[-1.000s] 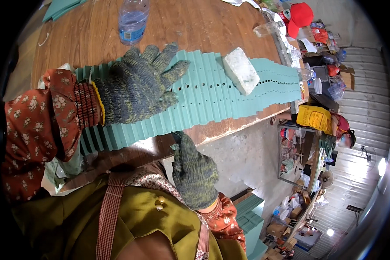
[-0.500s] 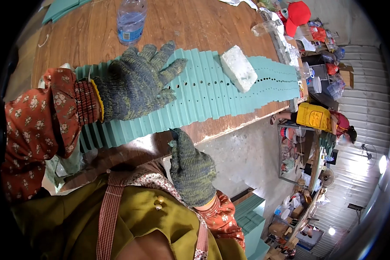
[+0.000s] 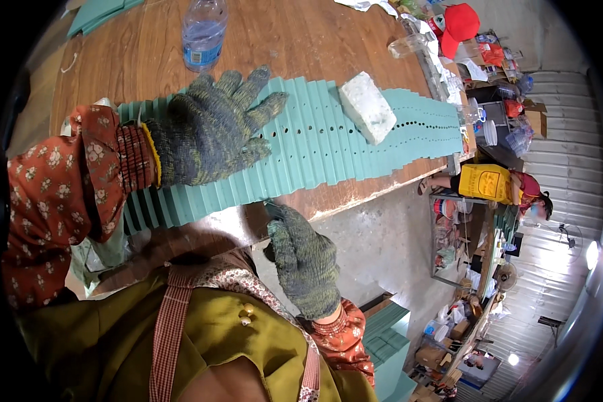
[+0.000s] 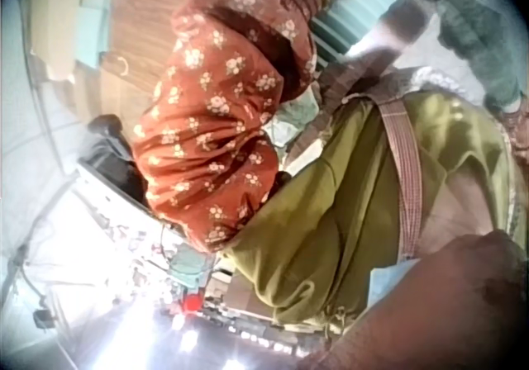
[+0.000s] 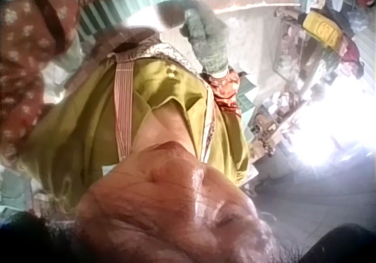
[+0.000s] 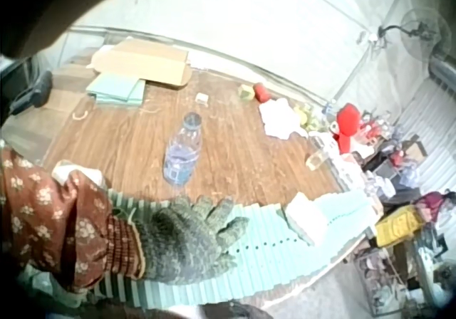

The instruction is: The person uses a cloth to wipe and clean green bamboo slats before stacking them on a table.

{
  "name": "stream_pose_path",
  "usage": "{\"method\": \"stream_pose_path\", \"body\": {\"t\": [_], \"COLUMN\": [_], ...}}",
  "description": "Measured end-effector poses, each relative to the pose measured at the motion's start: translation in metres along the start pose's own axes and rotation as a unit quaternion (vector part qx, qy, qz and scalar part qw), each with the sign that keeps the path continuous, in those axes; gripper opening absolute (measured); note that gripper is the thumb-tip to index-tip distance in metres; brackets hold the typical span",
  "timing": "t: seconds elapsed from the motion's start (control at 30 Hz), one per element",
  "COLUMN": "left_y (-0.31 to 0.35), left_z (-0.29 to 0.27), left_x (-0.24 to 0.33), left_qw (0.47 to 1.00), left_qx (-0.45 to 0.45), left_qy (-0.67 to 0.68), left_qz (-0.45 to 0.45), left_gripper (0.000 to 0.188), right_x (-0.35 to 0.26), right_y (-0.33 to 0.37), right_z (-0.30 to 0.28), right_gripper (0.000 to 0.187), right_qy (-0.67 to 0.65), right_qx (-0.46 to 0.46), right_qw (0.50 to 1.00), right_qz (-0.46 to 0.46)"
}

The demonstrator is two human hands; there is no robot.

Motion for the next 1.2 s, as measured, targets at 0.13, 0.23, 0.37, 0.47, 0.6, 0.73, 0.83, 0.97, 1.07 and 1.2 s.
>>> {"method": "stream_pose_path", "body": {"t": [0.13, 0.23, 0.37, 0.47, 0.6, 0.73, 0.83, 0.97, 1.07, 1.2], "left_y": [0.005, 0.005, 0.005, 0.004, 0.001, 0.001, 0.001, 0.000, 0.000, 0.000], "left_z": [-0.007, 0.000, -0.006, -0.002, 0.003, 0.000, 0.000, -0.002, -0.001, -0.002], "left_x": [-0.005, -0.002, -0.003, -0.002, -0.002, -0.002, -0.002, -0.002, -0.002, -0.002], "left_qw": [0.999, 0.996, 0.997, 0.998, 0.997, 0.998, 0.995, 0.996, 0.997, 0.998], "left_qx": [-0.017, 0.084, 0.034, 0.042, 0.065, 0.048, 0.073, 0.052, 0.056, 0.049], "left_qy": [0.036, 0.025, 0.060, 0.046, 0.043, 0.044, 0.062, 0.066, 0.061, 0.047], "left_qz": [-0.016, -0.025, -0.022, -0.023, -0.017, -0.024, -0.025, -0.009, -0.011, -0.018], "left_gripper": [0.067, 0.064, 0.063, 0.063, 0.062, 0.062, 0.062, 0.062, 0.062, 0.063], "right_x": [-0.004, -0.001, -0.005, -0.006, -0.007, -0.009, -0.011, -0.005, 0.000, -0.001], "right_y": [0.002, 0.000, -0.001, -0.002, -0.002, -0.004, -0.003, -0.005, -0.006, -0.005], "right_z": [0.002, -0.006, -0.006, -0.003, -0.002, -0.001, -0.002, -0.003, -0.001, 0.000], "right_gripper": [0.029, 0.030, 0.029, 0.028, 0.028, 0.028, 0.026, 0.025, 0.025, 0.027], "right_qy": [0.152, 0.241, 0.265, 0.308, 0.319, 0.343, 0.351, 0.282, 0.268, 0.252], "right_qx": [0.003, 0.027, -0.011, 0.006, 0.019, 0.021, 0.025, 0.005, -0.025, -0.014], "right_qw": [0.986, 0.958, 0.958, 0.947, 0.942, 0.935, 0.931, 0.956, 0.960, 0.963], "right_qz": [-0.066, -0.152, -0.105, -0.086, -0.105, -0.088, -0.098, -0.079, -0.081, -0.093]}}
Point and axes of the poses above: each hand's wrist, its own y-axis away from the middle knuckle, its own z-axis out of the palm, x = y × z, the point moved 3 cm from there along -y, towards the middle knuckle, and after that the axes turned 11 degrees about -x, right-handed, at the moved point
